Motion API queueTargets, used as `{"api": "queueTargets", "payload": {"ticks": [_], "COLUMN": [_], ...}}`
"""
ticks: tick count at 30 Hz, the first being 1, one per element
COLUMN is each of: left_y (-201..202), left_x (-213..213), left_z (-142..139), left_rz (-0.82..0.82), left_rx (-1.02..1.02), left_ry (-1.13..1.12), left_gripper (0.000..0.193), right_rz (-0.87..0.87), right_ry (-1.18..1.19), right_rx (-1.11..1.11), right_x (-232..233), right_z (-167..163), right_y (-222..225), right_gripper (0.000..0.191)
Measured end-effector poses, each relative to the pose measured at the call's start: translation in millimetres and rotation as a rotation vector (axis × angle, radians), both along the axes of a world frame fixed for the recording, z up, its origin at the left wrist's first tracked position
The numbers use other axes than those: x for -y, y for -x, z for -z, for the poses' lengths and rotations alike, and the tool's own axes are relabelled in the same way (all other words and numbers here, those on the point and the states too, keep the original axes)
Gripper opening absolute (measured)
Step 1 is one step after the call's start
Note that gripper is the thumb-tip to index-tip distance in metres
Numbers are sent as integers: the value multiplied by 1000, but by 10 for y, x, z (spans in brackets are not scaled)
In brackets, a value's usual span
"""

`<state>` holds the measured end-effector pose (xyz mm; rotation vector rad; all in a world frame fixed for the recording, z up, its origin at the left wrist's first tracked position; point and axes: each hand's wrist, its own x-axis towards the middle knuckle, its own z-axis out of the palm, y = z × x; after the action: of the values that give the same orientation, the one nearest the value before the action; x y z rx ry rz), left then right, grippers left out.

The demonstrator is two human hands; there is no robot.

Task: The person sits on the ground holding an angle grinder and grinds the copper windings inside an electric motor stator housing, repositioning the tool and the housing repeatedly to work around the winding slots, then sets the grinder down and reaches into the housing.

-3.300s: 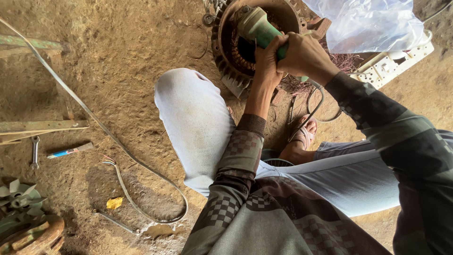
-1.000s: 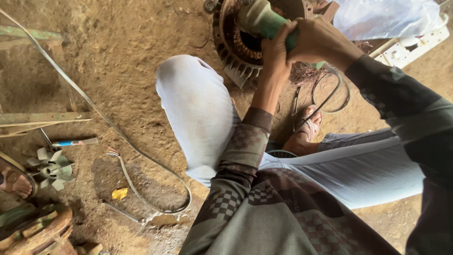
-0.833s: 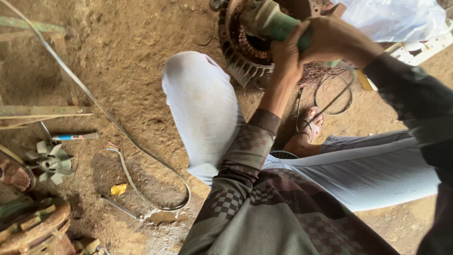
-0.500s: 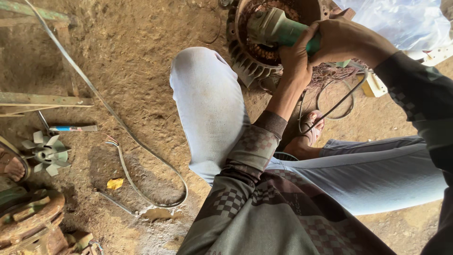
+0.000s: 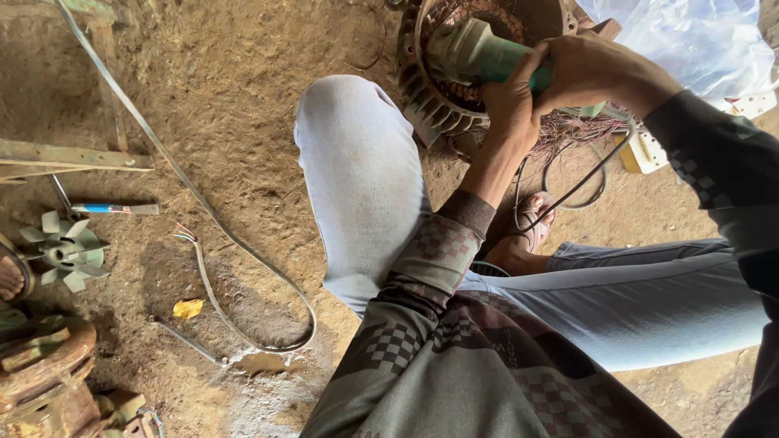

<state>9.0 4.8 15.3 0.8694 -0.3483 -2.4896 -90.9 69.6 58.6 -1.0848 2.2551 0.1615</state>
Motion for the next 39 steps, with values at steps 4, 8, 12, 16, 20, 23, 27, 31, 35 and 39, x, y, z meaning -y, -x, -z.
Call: {"api": "queueTargets", "payload": {"ticks": [4, 8, 12, 16, 20, 23, 27, 31, 35, 39], "left_y": [-31, -76, -71, -63, -65, -58, -71, -106, -119, -93], "left_x": [51, 120, 199, 235, 232, 261, 298, 307, 309, 318], "left_z": [54, 73, 61, 70, 116, 126, 105, 88, 85, 85], "left_rz": [-23, 13, 64, 75, 69, 68, 80, 113, 150, 217], "left_rx": [-36, -37, -28, -7, -31, -58, -47, -38, -29, -76], "left_ry": [61, 96, 86, 85, 128, 133, 124, 136, 170, 186], "left_gripper": [33, 31, 30, 32, 32, 31, 29, 33, 42, 50], "right_rz": [43, 31, 40, 100, 88, 150, 162, 112, 122, 180], "right_ry": [69, 81, 141, 113, 166, 183, 192, 236, 222, 255], "right_rx": [47, 37, 20, 29, 19, 63, 42, -35, -7, -11], "right_x": [31, 63, 77, 64, 57, 66, 71, 60, 50, -5], "right_z": [54, 55, 46, 77, 131, 154, 143, 124, 117, 76], "right_y": [-53, -101, -130, -124, -117, -134, -180, -219, -257, -325], "right_gripper": [71, 67, 67, 64, 65, 66, 64, 60, 60, 54]}}
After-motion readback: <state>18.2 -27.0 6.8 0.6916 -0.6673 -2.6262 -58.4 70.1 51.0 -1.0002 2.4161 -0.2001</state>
